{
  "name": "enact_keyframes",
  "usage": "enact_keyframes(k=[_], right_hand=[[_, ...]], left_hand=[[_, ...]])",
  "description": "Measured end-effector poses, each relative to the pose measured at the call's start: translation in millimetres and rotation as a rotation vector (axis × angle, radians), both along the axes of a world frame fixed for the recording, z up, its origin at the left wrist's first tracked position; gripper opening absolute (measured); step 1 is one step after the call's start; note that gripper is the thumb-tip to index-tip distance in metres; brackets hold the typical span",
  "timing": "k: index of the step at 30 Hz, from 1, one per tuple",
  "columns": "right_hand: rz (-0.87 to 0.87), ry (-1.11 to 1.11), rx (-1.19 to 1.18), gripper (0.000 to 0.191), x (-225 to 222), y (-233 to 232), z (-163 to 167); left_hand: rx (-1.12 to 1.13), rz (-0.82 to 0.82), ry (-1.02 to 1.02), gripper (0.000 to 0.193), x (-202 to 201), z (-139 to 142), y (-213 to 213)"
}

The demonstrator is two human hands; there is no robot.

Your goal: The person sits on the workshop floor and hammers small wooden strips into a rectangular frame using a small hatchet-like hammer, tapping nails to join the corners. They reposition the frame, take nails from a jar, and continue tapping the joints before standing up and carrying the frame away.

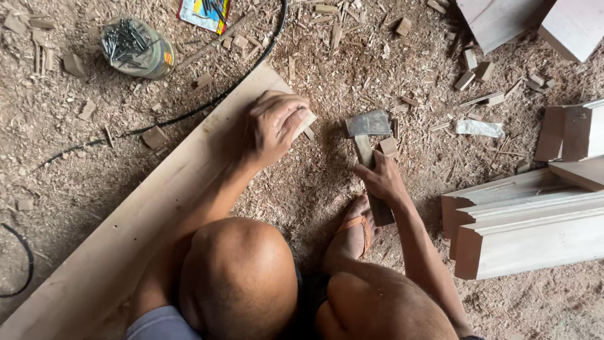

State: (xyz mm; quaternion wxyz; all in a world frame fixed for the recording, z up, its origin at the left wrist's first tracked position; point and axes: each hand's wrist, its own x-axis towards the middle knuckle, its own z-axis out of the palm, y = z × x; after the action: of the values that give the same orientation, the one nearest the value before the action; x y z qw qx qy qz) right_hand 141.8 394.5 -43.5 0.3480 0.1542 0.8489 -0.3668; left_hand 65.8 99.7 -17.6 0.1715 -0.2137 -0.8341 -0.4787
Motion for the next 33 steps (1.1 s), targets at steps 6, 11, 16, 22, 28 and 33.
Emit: enact_keyframes(k=[6, 11, 16, 22, 28, 33], right_hand=[[0.023, 0.349, -0.224, 0.036, 14.3, -11.2, 11.4], [0.134, 0.631, -0.144, 0.037, -0.6, -27.5, 56.3], [0.296, 0.888, -0.228, 0.033, -14.5, -47.0, 117.8], [0.488, 0.991, 0.088, 0.028, -32.3, -72.6, 138.7], [0.512, 0.781, 0.281, 0.033, -42.3, -81.0, 133.3], [0.443, 1.092, 0.086, 0.031, -29.6, -82.0, 140.4]], left_hand=[[-0.082, 0.022, -0.031, 0.013, 3.7, 1.5, -2.8], [-0.064, 0.005, -0.042, 0.015, -0.2, 10.9, -2.3], [-0.109, 0.023, -0.008, 0.011, 0.1, 12.6, -2.2], [-0.156, 0.05, -0.016, 0.01, 0.8, -3.2, -3.8], [-0.102, 0.043, -0.002, 0.015, -2.3, -2.5, -5.6], [-0.084, 0.05, -0.005, 0.014, 0.2, 1.1, -7.8]])
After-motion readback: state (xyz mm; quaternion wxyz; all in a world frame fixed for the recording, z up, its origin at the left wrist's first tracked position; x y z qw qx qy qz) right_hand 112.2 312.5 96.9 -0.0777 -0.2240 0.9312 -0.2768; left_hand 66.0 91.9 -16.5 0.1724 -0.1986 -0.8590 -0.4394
